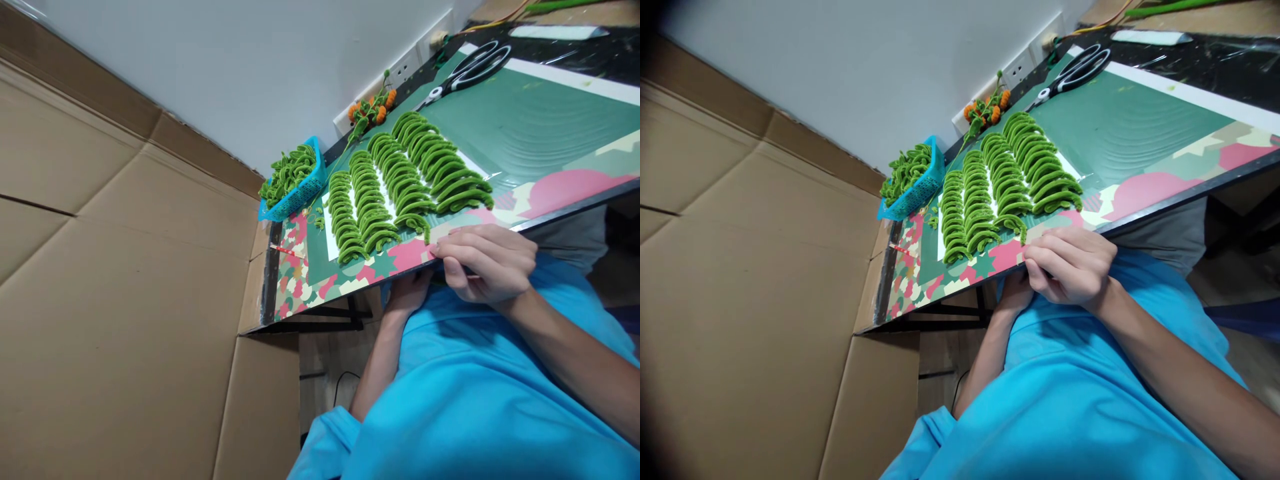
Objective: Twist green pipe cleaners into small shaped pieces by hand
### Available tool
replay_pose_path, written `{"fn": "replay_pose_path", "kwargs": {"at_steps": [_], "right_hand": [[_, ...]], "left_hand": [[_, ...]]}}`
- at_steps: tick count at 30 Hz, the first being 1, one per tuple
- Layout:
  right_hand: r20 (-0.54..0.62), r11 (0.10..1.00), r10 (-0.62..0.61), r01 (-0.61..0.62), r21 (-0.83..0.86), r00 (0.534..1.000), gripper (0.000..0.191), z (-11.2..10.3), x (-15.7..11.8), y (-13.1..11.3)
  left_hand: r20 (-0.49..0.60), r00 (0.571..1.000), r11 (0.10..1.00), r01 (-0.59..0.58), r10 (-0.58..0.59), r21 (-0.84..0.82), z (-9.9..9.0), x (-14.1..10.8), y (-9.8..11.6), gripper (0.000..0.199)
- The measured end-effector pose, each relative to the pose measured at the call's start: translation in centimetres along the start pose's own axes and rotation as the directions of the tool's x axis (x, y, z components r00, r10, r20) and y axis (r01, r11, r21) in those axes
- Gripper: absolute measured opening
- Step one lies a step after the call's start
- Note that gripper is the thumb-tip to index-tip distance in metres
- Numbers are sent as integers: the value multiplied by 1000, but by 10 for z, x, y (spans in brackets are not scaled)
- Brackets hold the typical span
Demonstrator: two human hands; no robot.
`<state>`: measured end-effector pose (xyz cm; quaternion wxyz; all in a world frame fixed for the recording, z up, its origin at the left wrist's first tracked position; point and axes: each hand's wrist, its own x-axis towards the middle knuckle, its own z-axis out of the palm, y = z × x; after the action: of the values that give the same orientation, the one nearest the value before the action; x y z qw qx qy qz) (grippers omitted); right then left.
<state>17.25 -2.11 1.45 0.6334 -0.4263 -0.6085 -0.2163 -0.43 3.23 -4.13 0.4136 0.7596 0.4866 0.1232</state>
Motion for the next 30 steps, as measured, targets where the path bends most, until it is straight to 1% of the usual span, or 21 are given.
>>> {"fn": "replay_pose_path", "kwargs": {"at_steps": [5, 9, 14, 19, 22, 26, 30], "right_hand": [[-1, 1000, -1, 1, -12, 1000, 13, 0, 1, -1], [5, 1000, -4, 4, -17, 1000, 12, 0, 2, -1], [5, 1000, -16, 16, -6, 1000, 14, -1, 1, -1], [-2, 1000, -7, 7, -9, 1000, 15, 0, 0, 0], [-5, 1000, -9, 9, -8, 1000, 15, 0, 1, -1], [2, 1000, -8, 8, -6, 1000, 15, 0, 1, -1], [-1, 1000, -14, 14, -7, 1000, 15, 0, 0, 0]], "left_hand": [[-5, 1000, 1000, -14, 14, -28, 1, 1, -1, 53], [11, 999, 998, -39, 39, -53, 2, 2, -4, 53], [16, 1000, 999, 5, -4, -45, 1, 1, -2, 54], [21, 1000, 999, 22, -21, -46, 0, 1, 4, 54], [9, 1000, 998, 13, -12, -56, 1, 1, 4, 52], [-7, 1000, 997, -26, 26, -67, 1, 2, 1, 52], [-14, 1000, 999, 6, -6, -51, 1, 2, 0, 53]]}}
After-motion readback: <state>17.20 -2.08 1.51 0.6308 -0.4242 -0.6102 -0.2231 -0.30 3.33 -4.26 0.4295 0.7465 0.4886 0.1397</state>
